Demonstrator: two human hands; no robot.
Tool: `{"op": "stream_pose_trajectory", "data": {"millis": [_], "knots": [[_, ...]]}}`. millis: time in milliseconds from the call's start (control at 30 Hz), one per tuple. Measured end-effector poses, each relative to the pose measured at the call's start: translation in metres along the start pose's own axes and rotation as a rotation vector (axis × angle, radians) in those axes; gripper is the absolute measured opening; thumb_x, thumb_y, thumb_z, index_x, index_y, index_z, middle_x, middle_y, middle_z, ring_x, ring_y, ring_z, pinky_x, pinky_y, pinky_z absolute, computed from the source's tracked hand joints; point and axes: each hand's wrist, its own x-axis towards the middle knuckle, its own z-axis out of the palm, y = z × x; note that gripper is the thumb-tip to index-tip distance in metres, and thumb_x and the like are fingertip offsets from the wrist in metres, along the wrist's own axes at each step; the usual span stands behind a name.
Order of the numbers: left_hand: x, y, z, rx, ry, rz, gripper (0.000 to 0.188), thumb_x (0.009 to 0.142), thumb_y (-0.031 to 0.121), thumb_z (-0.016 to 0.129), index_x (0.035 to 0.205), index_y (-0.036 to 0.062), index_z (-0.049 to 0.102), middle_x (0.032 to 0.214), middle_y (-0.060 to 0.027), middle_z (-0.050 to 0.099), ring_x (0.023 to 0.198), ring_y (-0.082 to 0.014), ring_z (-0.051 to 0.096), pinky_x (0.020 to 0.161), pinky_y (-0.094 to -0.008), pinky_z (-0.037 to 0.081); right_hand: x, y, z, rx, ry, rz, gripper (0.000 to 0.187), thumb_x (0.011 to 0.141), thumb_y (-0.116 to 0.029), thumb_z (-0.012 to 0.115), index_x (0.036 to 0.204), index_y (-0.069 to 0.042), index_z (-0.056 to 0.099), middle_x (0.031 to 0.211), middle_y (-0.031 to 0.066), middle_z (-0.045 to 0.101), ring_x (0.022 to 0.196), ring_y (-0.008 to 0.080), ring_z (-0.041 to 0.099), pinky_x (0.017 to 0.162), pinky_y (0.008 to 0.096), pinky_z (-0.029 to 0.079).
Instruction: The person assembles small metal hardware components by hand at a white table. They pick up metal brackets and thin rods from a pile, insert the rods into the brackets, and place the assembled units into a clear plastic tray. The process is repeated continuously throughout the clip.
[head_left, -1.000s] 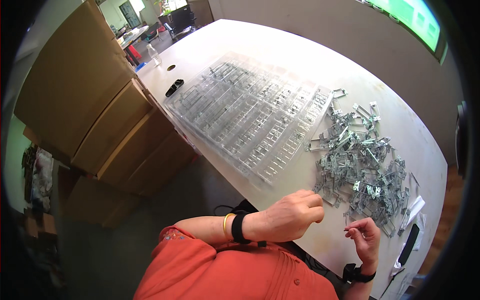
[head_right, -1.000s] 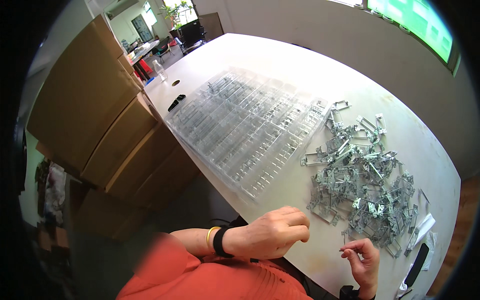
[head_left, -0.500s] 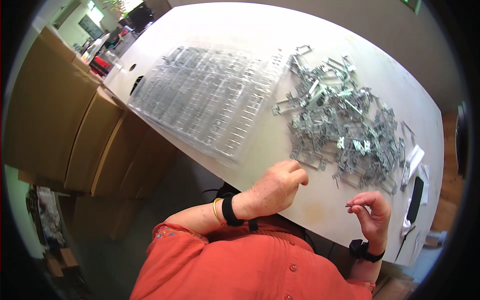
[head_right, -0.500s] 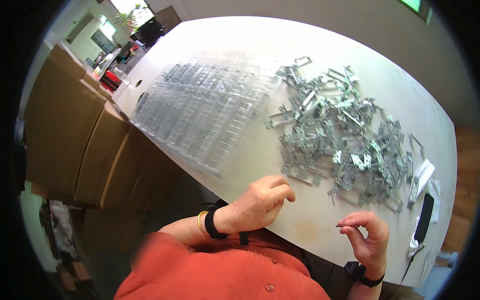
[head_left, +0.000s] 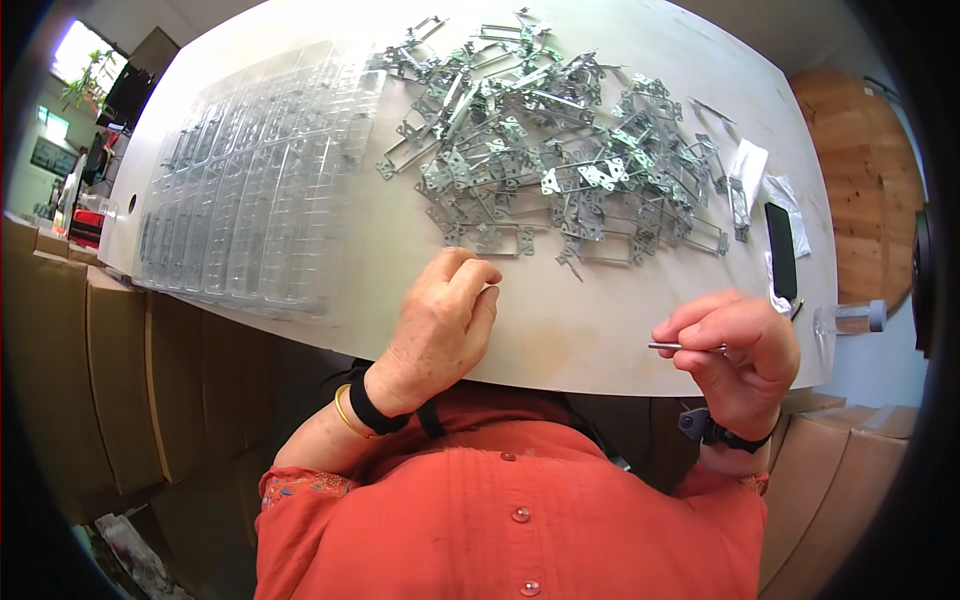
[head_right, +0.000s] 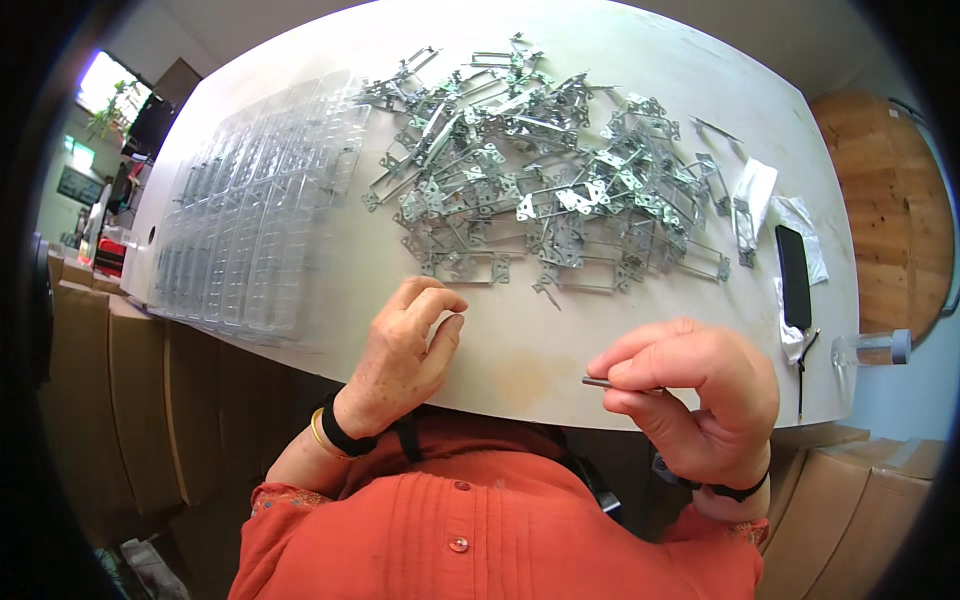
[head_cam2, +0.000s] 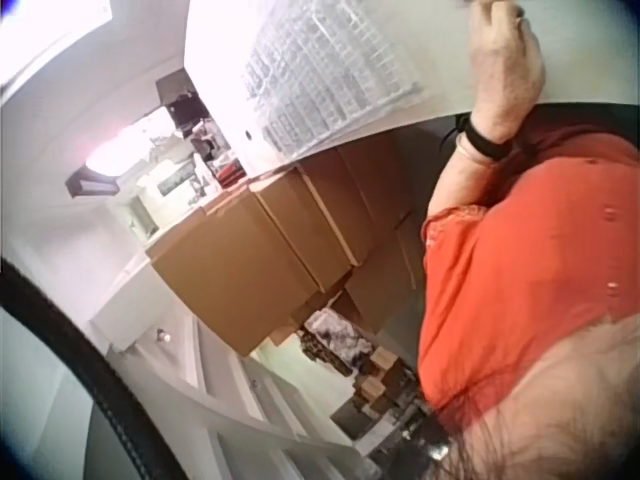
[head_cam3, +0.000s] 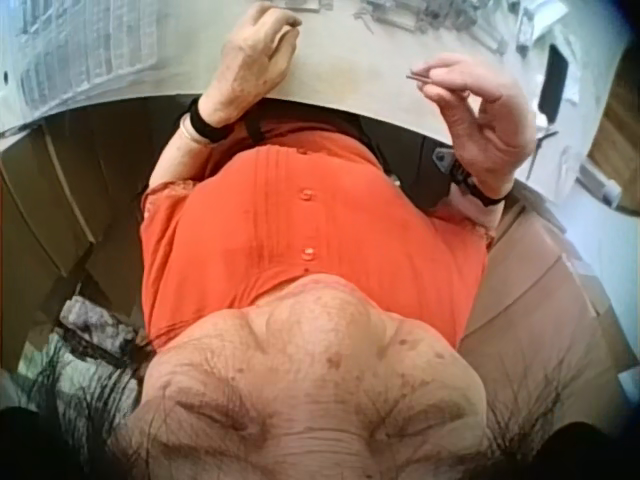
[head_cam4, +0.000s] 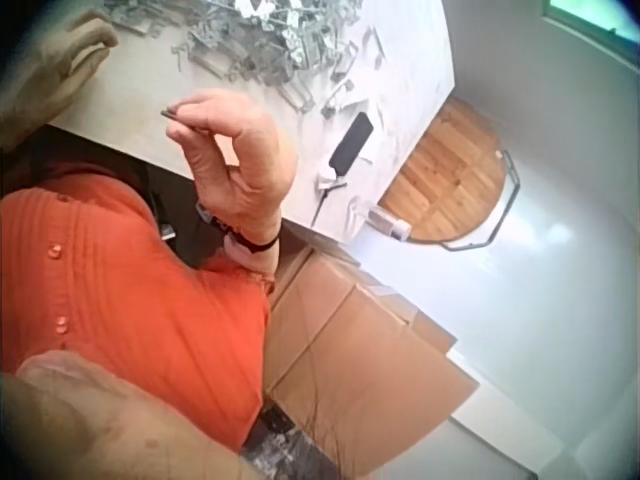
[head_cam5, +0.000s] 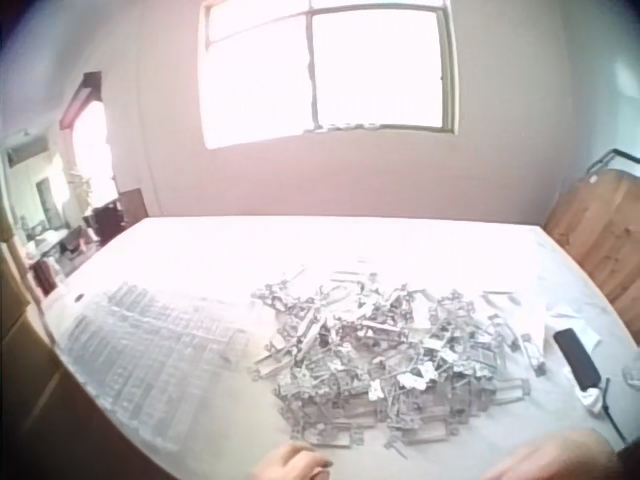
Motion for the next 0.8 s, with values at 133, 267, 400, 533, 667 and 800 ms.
{"op": "stream_pose_trajectory", "data": {"millis": [133,267,400,533,667,800], "knots": [[0.004,0.004,0.002,0.043,0.037,-0.014,0.016,0.095,-0.002,0.074,0.110,0.0017,0.069,0.112,-0.0167,0.068,0.087,-0.0328,0.069,0.071,-0.0415,0.055,0.012,-0.012,0.003,0.022,0.032,-0.038,0.020,0.093,0.003,0.085,0.106,0.000,0.070,0.095,0.0153,0.078,0.086,0.0260,0.080,0.067,0.0318,0.059],[0.008,-0.009,0.006,0.119,0.138,-0.024,0.017,0.095,0.000,0.075,0.110,0.0019,0.069,0.114,-0.0168,0.068,0.084,-0.0321,0.067,0.068,-0.0413,0.053,0.020,0.010,0.006,0.052,0.088,0.009,0.020,0.094,0.004,0.084,0.106,0.000,0.069,0.100,0.0155,0.078,0.092,0.0256,0.080,0.075,0.0311,0.060],[0.009,-0.014,0.003,0.162,0.171,-0.126,0.021,0.094,0.001,0.076,0.113,0.0021,0.068,0.118,-0.0167,0.067,0.081,-0.0311,0.066,0.067,-0.0407,0.053,0.025,0.045,0.007,0.134,0.066,0.106,0.015,0.101,0.001,0.079,0.111,0.000,0.069,0.104,0.0138,0.077,0.087,0.0151,0.074,0.078,0.0282,0.059],[0.015,-0.020,0.006,0.233,0.215,-0.086,0.026,0.094,0.001,0.077,0.118,0.0024,0.068,0.119,-0.0164,0.066,0.078,-0.0302,0.065,0.070,-0.0414,0.054,0.029,0.075,0.006,0.197,-0.027,0.252,0.010,0.106,-0.004,0.076,0.112,-0.001,0.068,0.106,0.0085,0.078,0.087,0.0109,0.071,0.079,0.0260,0.059],[0.024,-0.018,0.014,0.224,0.189,-0.089,0.028,0.093,0.003,0.078,0.119,0.0023,0.068,0.119,-0.0172,0.066,0.082,-0.0324,0.067,0.076,-0.0441,0.055,0.029,0.106,0.009,0.314,-0.078,0.398,0.007,0.109,-0.006,0.073,0.114,-0.003,0.069,0.102,0.0039,0.077,0.087,0.0087,0.070,0.080,0.0251,0.058],[0.032,-0.023,0.020,0.274,0.186,-0.040,0.024,0.094,0.005,0.078,0.116,0.0020,0.070,0.117,-0.0185,0.067,0.090,-0.0363,0.069,0.079,-0.0464,0.056,0.023,0.122,0.008,0.321,-0.109,0.433,0.010,0.108,-0.011,0.075,0.112,-0.004,0.069,0.101,0.0025,0.077,0.086,0.0079,0.070,0.078,0.0248,0.057]]}}
